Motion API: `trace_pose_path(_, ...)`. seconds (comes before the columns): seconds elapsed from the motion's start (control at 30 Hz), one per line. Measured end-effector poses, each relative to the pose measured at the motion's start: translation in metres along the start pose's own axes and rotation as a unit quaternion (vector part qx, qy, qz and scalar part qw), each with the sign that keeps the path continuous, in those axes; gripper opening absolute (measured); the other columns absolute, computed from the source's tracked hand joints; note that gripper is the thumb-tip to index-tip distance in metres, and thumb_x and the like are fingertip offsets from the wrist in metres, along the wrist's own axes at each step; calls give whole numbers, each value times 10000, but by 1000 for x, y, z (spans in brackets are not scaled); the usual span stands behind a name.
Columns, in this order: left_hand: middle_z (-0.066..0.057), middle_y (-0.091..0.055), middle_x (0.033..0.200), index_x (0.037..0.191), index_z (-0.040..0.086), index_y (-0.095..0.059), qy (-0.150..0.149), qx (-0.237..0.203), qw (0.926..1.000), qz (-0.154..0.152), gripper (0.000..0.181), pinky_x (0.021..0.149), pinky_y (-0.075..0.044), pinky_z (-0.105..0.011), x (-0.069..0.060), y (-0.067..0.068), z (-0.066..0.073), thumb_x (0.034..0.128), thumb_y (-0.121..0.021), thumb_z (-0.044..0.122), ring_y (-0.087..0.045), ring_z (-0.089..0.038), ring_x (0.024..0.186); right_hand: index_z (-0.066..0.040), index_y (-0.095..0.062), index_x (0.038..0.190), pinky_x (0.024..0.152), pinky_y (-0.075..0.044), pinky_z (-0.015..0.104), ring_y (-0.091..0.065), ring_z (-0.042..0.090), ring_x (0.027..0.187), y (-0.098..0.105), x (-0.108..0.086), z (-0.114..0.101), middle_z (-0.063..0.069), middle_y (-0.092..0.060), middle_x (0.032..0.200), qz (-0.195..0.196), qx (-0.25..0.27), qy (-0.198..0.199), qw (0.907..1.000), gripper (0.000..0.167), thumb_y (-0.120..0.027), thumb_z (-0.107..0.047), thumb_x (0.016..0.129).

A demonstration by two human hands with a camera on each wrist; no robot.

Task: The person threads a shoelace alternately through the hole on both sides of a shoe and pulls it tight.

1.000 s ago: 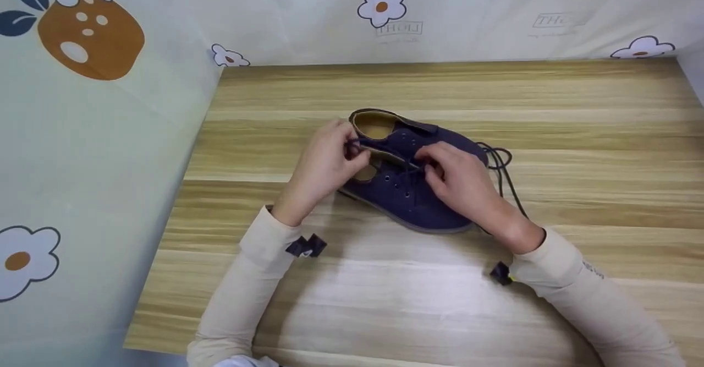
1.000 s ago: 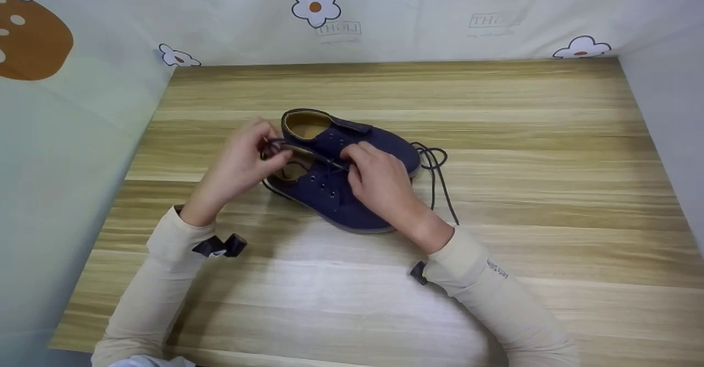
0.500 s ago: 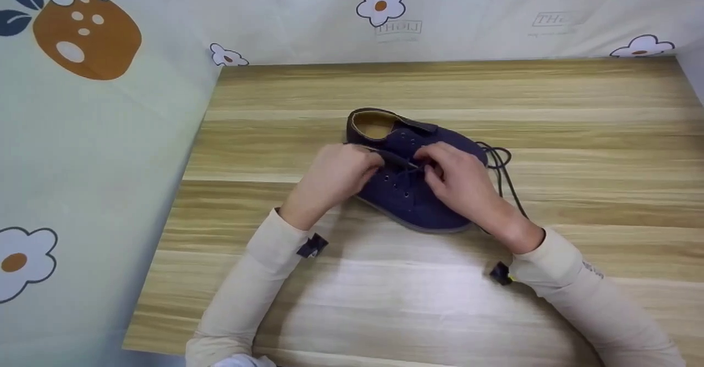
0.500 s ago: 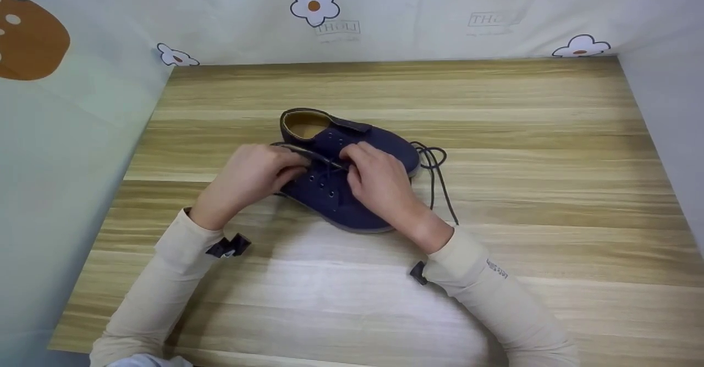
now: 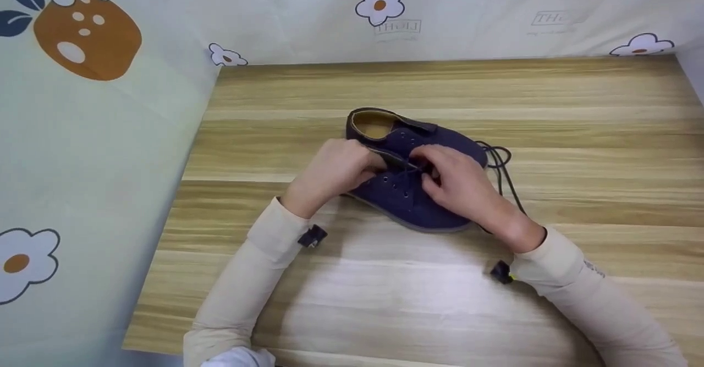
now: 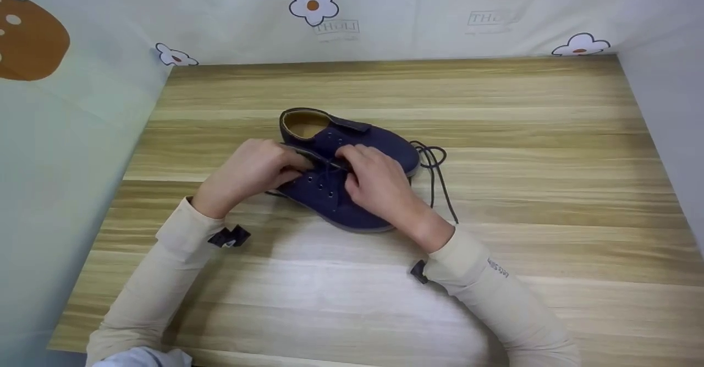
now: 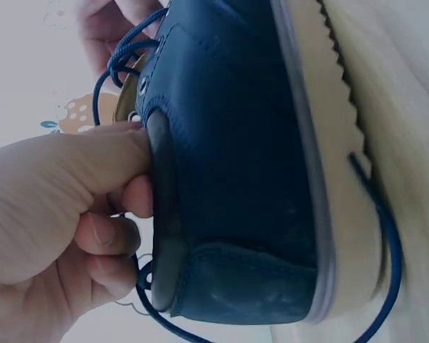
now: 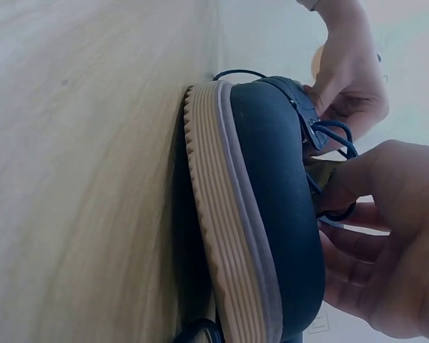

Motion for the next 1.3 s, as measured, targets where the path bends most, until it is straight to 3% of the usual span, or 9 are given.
trace_pose_path(0.2, 35, -702, 772, 783, 195, -692, -165, 79, 9997, -187, 97, 674, -547, -414, 3, -2, -1, 878, -687, 174, -645, -198, 710, -101, -637, 1215, 754, -517, 364, -633, 211, 856, -2, 0, 1, 88, -700, 1097, -2, -48, -93, 9999, 324, -644, -89, 891)
trace_pose_path(0.37, 2, -680, 760, 798, 159, -661, 21, 81, 9998, -195, 115, 644, -539, -415, -2, 0, -2, 909, -635, 178, -626, -211, 677, -109, -649, 1192, 777, -522, 389, -640, 226, 878, -3, 1, 1, 89, -709, 1075, 124, -83, -106, 9998, 303, -634, -64, 893)
trace_pose_path(0.5, 7, -700, 794, 865, 143, -673, 235, 13, 9997, -14, 81, 645, -546, -399, -12, 13, -4, 910, -620, 183, -636, -201, 684, -112, -651, 1186, 798, -532, 419, -661, 250, 912, -3, 2, 1, 96, -717, 1080, 170, -91, -99, 9998, 303, -626, -51, 891)
trace_pose_path(0.67, 31, -660, 717, 862, 135, -700, 409, -488, 9979, 143, 60, 607, -514, -323, -30, 35, -8, 835, -655, 163, -570, -126, 624, -113, -655, 1171, 811, -542, 446, -682, 273, 946, -4, 3, 0, 98, -727, 1081, 239, -187, -55, 9995, 301, -617, -36, 883)
trace_pose_path(0.83, 75, -517, 615, 795, 149, -689, 377, -1201, 9920, -106, 46, 557, -374, -245, -39, 44, -6, 767, -653, 155, -437, -71, 569, -105, -659, 1145, 814, -542, 443, -683, 269, 946, -4, 4, -1, 93, -728, 1061, 325, -258, -7, 9991, 278, -613, -34, 880)
trace_pose_path(1.0, 77, -506, 607, 798, 153, -684, 528, -1278, 9903, -159, 48, 563, -370, -243, -39, 42, -8, 765, -649, 152, -439, -70, 563, -105, -660, 1135, 804, -541, 438, -680, 266, 931, -5, 4, -3, 91, -726, 1044, 313, -265, 20, 9992, 279, -608, -25, 873)
trace_pose_path(1.3, 28, -636, 719, 821, 147, -709, 787, -713, 9941, -202, 57, 626, -502, -343, -26, 28, -9, 822, -657, 171, -550, -135, 661, -116, -657, 1121, 776, -525, 412, -655, 246, 868, -4, 4, -3, 80, -724, 1011, 349, -250, 35, 9991, 270, -611, -28, 870)
Point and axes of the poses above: each hand's wrist, its own x-axis towards the middle knuckle, its own y-axis out of the back of the hand, z = x × y, the point moved 4 cm from there along x, towards the middle knuckle
